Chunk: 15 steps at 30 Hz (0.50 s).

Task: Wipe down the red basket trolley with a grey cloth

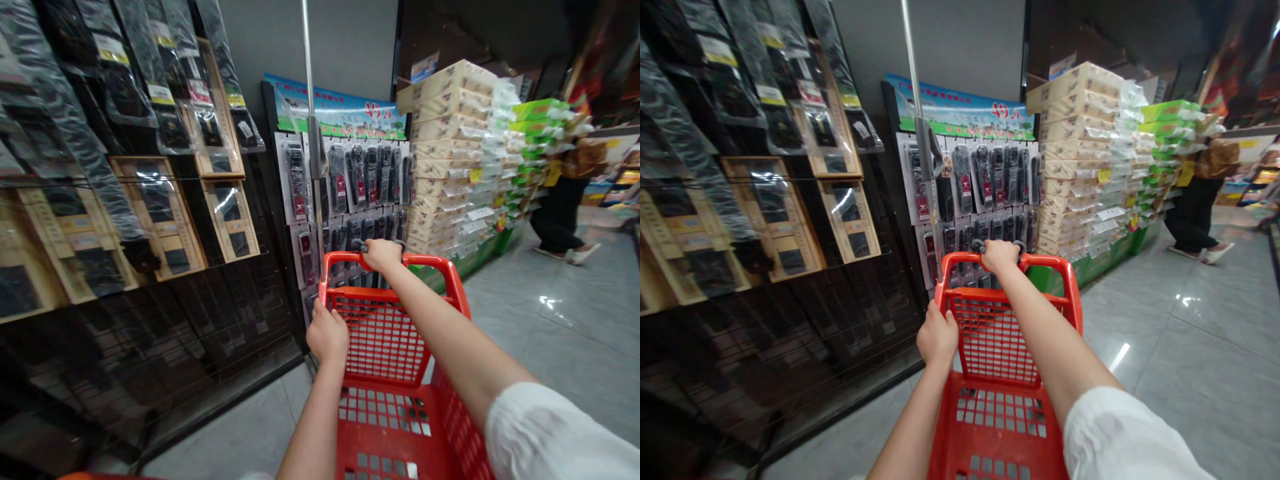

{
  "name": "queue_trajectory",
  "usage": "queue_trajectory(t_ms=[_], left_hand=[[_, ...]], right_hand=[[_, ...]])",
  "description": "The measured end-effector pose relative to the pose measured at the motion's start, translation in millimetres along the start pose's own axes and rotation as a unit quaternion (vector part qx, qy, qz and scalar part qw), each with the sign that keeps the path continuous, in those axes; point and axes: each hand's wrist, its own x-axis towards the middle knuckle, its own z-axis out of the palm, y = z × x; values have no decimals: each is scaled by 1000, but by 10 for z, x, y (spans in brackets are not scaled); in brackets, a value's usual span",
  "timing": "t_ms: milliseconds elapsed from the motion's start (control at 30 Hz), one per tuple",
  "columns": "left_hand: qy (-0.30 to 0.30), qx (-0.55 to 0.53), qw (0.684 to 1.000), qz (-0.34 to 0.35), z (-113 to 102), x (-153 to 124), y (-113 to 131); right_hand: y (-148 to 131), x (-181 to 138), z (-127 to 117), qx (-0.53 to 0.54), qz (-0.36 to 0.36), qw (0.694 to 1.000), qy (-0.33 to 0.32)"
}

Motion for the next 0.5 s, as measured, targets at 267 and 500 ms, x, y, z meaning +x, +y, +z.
queue_trajectory(t_ms=[267, 500], left_hand=[[6, 7, 1000, 9, 53, 49, -36], [-15, 14, 1000, 16, 41, 84, -106]], right_hand=[[-730, -27, 238, 10, -146, 989, 10], [-408, 5, 76, -37, -194, 980, -22]])
